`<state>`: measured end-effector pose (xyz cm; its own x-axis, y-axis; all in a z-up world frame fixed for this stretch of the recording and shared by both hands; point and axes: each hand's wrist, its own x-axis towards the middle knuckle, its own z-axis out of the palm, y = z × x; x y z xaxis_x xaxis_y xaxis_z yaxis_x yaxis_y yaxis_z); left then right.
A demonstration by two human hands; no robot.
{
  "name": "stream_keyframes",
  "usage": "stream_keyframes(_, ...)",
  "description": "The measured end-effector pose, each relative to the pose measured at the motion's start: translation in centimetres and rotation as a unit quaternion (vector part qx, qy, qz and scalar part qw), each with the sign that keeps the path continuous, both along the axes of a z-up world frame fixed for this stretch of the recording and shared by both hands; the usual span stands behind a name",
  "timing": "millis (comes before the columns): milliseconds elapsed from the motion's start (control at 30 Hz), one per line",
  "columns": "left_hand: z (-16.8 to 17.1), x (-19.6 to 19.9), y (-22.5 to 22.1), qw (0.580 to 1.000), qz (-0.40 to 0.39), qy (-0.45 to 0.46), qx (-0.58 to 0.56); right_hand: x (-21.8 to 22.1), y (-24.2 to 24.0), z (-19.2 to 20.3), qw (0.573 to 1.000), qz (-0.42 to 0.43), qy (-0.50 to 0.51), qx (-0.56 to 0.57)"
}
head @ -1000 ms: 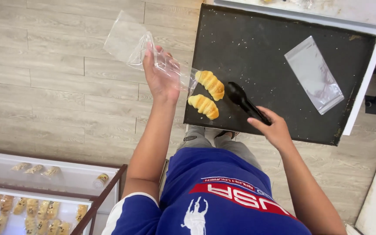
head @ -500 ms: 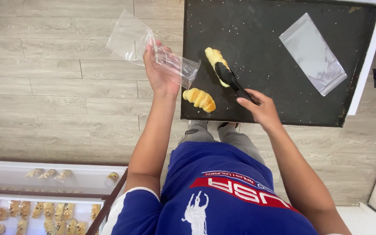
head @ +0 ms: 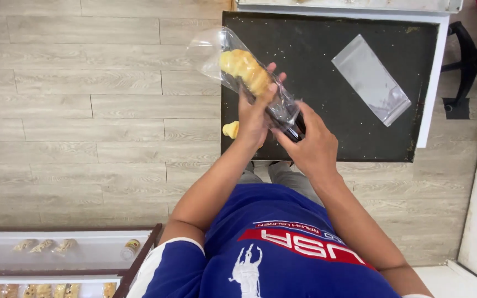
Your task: The person is using tongs to pick up individual croissants from a tray and place them into small plastic bags.
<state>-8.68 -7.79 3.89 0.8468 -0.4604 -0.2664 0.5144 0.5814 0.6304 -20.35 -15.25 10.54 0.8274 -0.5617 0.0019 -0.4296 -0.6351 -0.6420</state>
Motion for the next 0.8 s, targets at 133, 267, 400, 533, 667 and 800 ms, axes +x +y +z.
stream_keyframes(133,-3.3,2.7,-0.4,0.991,0.055,0.111,-0.045,-2.2,-1.3,1.7,0.995,0.034,0.08,-0.054)
stream_keyframes(267,-3.2,2.1,-1.0,0.989,0.105,0.099,-0.022,-3.5,-1.9,0.1,0.99,0.051,0.094,-0.089)
stream_keyframes(400,-4.6,-0.1,-4.9,0.984,-0.034,0.166,-0.049,-2.5,-4.1,0.0,0.994,0.041,0.081,-0.068)
stream_keyframes(533,-12.9,3.0,-8.8,0.977,-0.104,0.188,0.006,-7.4,-9.7,3.4,0.96,-0.005,0.255,0.116)
stream_keyframes(667,-10.2,11.1,-17.7,0.989,-0.054,0.137,-0.019,-13.8,-16.2,3.5,0.933,-0.029,0.327,0.149)
stream_keyframes(800,-2.8,17.0,-29.5,0.988,-0.029,0.119,-0.09,-17.3,-22.3,3.0,0.905,-0.025,0.359,0.226)
